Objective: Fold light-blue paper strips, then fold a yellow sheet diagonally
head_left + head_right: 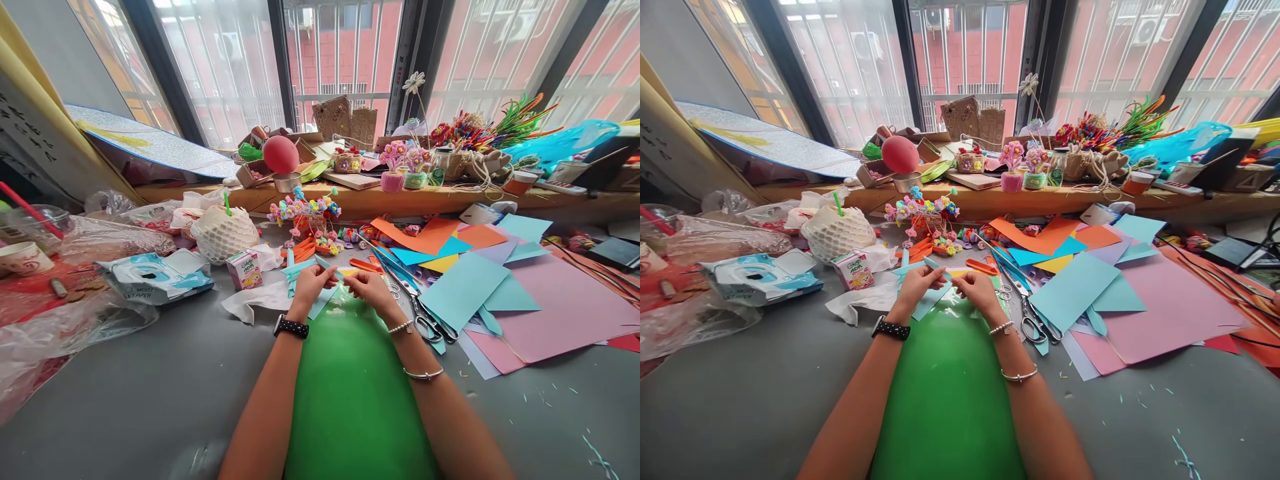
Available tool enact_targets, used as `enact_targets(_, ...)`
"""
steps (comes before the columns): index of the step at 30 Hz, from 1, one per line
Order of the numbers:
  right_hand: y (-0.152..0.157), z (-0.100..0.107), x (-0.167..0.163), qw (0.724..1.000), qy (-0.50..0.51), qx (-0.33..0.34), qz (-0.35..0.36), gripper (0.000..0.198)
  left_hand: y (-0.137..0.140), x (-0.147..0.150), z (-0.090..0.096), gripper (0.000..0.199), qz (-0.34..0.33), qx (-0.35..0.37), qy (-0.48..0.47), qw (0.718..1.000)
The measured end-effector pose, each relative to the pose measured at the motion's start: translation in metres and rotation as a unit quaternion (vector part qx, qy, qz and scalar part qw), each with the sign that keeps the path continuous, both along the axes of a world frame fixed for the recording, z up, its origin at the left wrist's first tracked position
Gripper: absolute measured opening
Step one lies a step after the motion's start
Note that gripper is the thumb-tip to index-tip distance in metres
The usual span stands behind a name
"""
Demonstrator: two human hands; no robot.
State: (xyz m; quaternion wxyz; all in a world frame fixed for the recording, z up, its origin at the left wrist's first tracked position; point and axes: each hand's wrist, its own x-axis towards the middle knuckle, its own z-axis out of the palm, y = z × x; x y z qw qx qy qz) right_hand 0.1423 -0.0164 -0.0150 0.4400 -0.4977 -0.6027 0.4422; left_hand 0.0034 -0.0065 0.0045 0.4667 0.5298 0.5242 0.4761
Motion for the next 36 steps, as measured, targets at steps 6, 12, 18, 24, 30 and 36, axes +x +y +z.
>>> enact_targets(6,0.001,-0.002,0.009,0.998,0.004,0.002,-0.063,0.025,0.004,-0.016,0.007,0.023,0.111,0.027,-0.033,0.993)
enact_targets(12,0.001,-0.001,0.014,0.991,-0.001,0.041,-0.130,0.028,0.004,-0.031,0.015,0.025,0.143,0.049,-0.008,0.988)
enact_targets(18,0.000,0.001,0.011,0.985,-0.059,0.059,-0.150,0.028,0.005,-0.046,0.014,0.029,0.207,0.084,0.066,0.972)
enact_targets(24,0.000,-0.002,0.010,0.988,-0.095,0.049,-0.114,0.026,0.005,-0.052,0.015,0.029,0.221,0.086,0.108,0.965)
enact_targets(30,-0.006,0.003,0.002,0.961,-0.189,0.200,0.014,0.023,0.006,-0.051,0.011,0.030,0.211,0.080,0.128,0.966)
enact_targets(36,-0.012,-0.001,-0.005,0.899,-0.309,0.268,0.160,0.050,0.006,-0.051,0.010,0.030,0.204,0.070,0.120,0.969)
